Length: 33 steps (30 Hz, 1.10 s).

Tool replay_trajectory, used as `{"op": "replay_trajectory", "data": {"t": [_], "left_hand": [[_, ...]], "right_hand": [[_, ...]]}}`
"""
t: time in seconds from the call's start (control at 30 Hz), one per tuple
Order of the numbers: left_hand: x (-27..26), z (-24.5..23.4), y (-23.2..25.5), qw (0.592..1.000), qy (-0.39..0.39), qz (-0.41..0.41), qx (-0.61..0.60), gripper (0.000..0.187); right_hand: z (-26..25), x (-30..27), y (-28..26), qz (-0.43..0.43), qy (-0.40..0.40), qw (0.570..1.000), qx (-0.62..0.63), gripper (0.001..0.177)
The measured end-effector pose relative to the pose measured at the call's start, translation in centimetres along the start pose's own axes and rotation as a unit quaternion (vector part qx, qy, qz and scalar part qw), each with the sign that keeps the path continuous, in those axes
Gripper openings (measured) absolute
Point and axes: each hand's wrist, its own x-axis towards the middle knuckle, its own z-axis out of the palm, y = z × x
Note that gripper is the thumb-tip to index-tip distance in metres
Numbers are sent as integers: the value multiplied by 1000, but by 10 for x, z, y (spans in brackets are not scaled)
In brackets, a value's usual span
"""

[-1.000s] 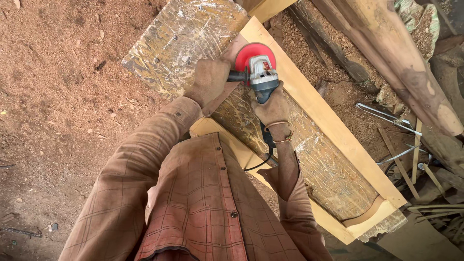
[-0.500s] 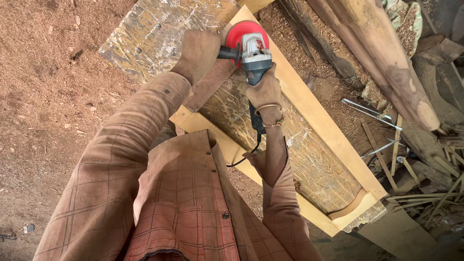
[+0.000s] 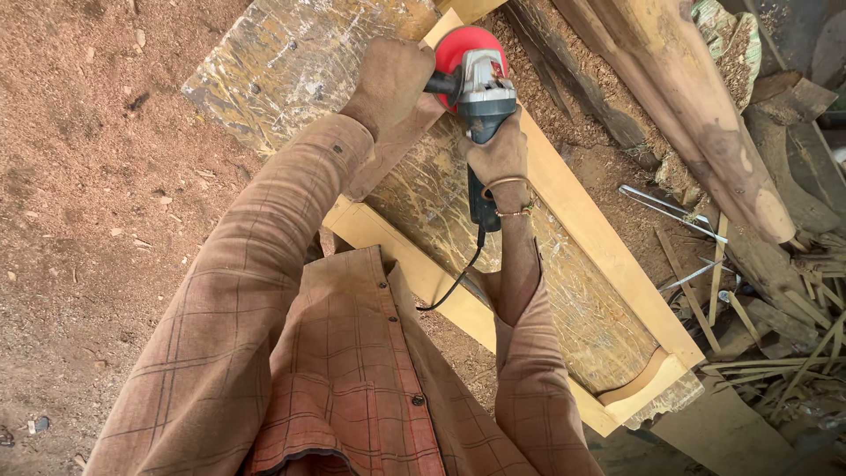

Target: The person uses an angle grinder with a sanding disc to smooth the surface of a wooden frame. They move the tool along the edges and flat surfaces, then flip the frame to sand the other side.

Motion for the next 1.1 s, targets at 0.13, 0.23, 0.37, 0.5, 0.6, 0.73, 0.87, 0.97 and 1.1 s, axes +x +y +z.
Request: {"op": "replay_trajectory", "data": {"t": [0.13,0.23,0.37,0.5,0.6,0.73,0.87,0.97,1.1], "left_hand": [[-1,2,6,995,-31,3,97,7],[12,4,15,995,-29,8,99,8],[1,7,15,993,-37,30,111,9],[-17,6,8,998,47,2,33,18],[-29,-1,3,1000,23,-12,4,19],[-54,-5,8,999,1,1,46,20],[-85,-6,-4,996,-67,-30,-49,42],[-110,-1,-13,998,-35,-37,29,8],[-153,7,-28,997,21,-66,18,5]], "right_hand": [[1,3,8,-24,6,1000,-4,65],[-11,9,13,-3,-3,1000,-5,65],[-7,6,9,-41,13,999,25,68],[1,-4,0,-31,2,1000,-3,68],[3,-18,-5,-31,4,999,7,67],[7,-39,-3,-62,0,998,3,89],[26,-56,-10,-58,-9,998,-8,82],[37,-75,-15,-57,-14,998,-12,82],[59,-99,-29,-69,-33,997,-20,81]]}}
